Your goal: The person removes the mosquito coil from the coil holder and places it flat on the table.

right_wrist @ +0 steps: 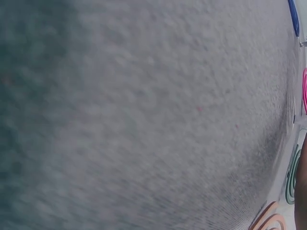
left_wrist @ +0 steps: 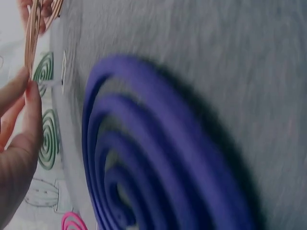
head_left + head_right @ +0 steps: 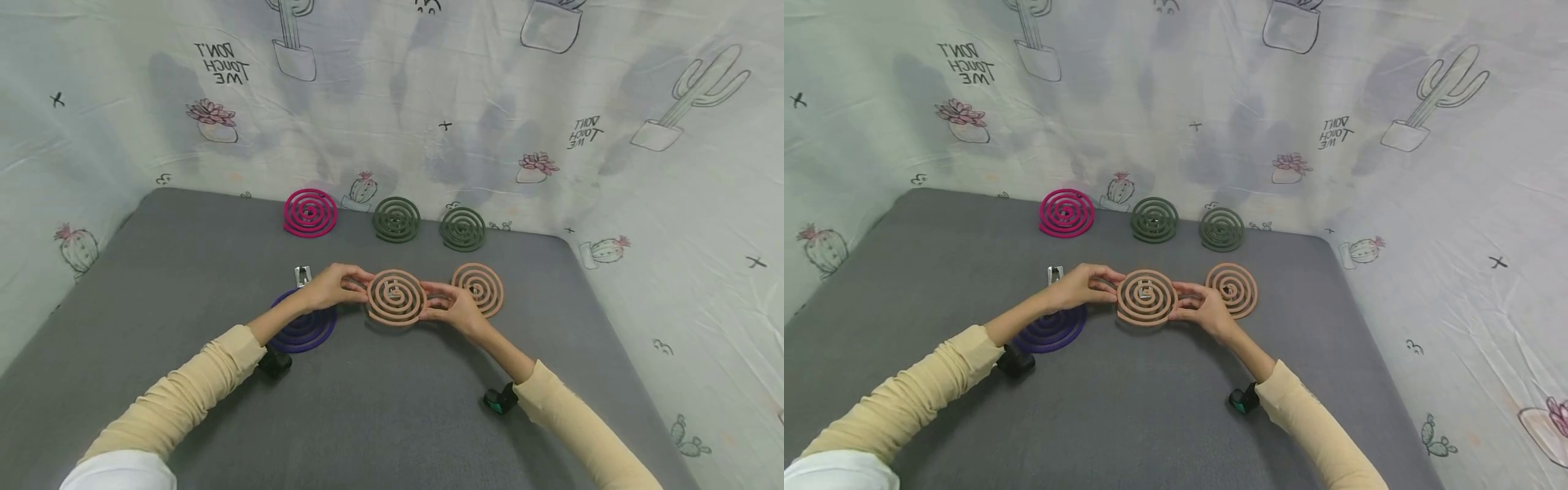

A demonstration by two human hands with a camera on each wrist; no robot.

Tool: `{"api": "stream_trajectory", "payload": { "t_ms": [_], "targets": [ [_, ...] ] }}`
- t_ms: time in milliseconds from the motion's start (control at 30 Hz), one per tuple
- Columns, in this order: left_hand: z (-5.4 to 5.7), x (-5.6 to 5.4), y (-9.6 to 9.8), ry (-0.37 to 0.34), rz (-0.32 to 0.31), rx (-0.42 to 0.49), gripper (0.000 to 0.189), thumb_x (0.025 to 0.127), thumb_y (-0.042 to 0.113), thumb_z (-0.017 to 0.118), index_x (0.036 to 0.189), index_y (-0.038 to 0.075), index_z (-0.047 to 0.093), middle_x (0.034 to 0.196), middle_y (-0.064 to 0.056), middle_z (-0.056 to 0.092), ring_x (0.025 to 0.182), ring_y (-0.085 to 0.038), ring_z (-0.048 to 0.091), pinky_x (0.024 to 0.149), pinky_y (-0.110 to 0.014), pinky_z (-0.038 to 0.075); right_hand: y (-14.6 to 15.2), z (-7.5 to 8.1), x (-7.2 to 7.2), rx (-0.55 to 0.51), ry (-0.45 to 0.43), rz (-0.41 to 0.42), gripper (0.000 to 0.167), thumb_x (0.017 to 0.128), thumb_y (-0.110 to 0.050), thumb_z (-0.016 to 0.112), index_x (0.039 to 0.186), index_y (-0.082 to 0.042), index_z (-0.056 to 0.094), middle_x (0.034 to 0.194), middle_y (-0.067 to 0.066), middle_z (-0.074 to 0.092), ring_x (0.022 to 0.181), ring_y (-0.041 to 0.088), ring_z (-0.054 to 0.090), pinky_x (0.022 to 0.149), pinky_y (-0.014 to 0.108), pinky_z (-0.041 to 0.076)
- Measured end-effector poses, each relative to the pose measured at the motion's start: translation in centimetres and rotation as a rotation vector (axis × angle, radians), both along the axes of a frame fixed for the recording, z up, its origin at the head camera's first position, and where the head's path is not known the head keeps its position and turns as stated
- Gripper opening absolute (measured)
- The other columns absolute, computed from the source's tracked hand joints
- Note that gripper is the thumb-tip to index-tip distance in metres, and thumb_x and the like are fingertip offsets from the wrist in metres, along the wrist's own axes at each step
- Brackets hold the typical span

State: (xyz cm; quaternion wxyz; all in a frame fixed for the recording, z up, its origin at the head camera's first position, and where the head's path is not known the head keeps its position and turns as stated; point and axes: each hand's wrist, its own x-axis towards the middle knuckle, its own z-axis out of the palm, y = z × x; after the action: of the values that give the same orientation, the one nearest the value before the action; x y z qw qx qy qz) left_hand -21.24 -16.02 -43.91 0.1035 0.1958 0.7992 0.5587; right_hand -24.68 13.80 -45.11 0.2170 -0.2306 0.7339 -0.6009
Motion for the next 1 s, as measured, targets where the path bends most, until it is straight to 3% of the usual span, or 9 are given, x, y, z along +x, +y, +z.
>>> {"api": "stream_trajectory", "payload": {
  "t_ms": [100,200,467,633,800,1000],
  "targets": [
    [0.4,-0.5,-0.3,-0.012,-0.065,0.001,0.04,0.086,-0.005,0.067,0.124,-0.012,0.056,0.116,-0.026,0.062,0.103,-0.033,0.064,0.082,-0.026,0.056,0.2,0.1,0.4,-0.001,-0.003,-0.011,0.063,0.079,0.008,0.072,0.137,0.004,0.048,0.134,0.025,0.049,0.094,0.011,0.065,0.082,0.03,0.057],
    [0.8,-0.7,-0.4,0.002,-0.09,-0.012,0.038,0.084,-0.007,0.068,0.12,-0.013,0.058,0.112,-0.025,0.063,0.099,-0.032,0.065,0.08,-0.025,0.056,0.2,0.2,0.6,-0.015,-0.014,-0.017,0.064,0.079,0.008,0.072,0.137,0.004,0.048,0.133,0.025,0.05,0.092,0.009,0.065,0.081,0.03,0.057],
    [1.5,-0.9,-0.3,0.085,-0.064,-0.116,0.032,0.08,-0.004,0.074,0.109,-0.007,0.064,0.104,-0.016,0.068,0.091,-0.023,0.067,0.078,-0.024,0.056,0.1,0.5,1.3,-0.068,-0.019,-0.018,0.062,0.079,0.011,0.071,0.136,0.007,0.047,0.132,0.026,0.048,0.092,0.009,0.065,0.08,0.028,0.057],
    [1.6,-0.3,-0.1,0.109,-0.065,-0.14,0.031,0.08,-0.001,0.075,0.107,-0.006,0.064,0.102,-0.015,0.069,0.09,-0.021,0.067,0.081,-0.028,0.056,0.2,0.4,1.7,-0.079,-0.027,-0.019,0.063,0.079,0.011,0.071,0.136,0.008,0.047,0.132,0.027,0.048,0.092,0.013,0.065,0.08,0.027,0.057],
    [1.2,0.4,0.0,0.121,-0.053,-0.156,0.037,0.08,0.0,0.075,0.113,-0.007,0.061,0.101,-0.014,0.069,0.089,-0.021,0.067,0.083,-0.032,0.056,0.2,0.0,2.0,-0.088,-0.044,-0.012,0.063,0.079,0.011,0.071,0.136,0.008,0.047,0.132,0.026,0.047,0.093,0.015,0.065,0.08,0.028,0.057],
    [0.7,1.0,0.1,0.135,-0.044,-0.185,0.046,0.081,0.002,0.075,0.122,-0.008,0.059,0.1,-0.012,0.069,0.089,-0.02,0.068,0.082,-0.027,0.056,0.3,-0.4,2.3,-0.09,-0.042,-0.01,0.063,0.078,0.011,0.072,0.136,0.009,0.047,0.132,0.028,0.048,0.093,0.014,0.065,0.08,0.03,0.057]
  ]
}}
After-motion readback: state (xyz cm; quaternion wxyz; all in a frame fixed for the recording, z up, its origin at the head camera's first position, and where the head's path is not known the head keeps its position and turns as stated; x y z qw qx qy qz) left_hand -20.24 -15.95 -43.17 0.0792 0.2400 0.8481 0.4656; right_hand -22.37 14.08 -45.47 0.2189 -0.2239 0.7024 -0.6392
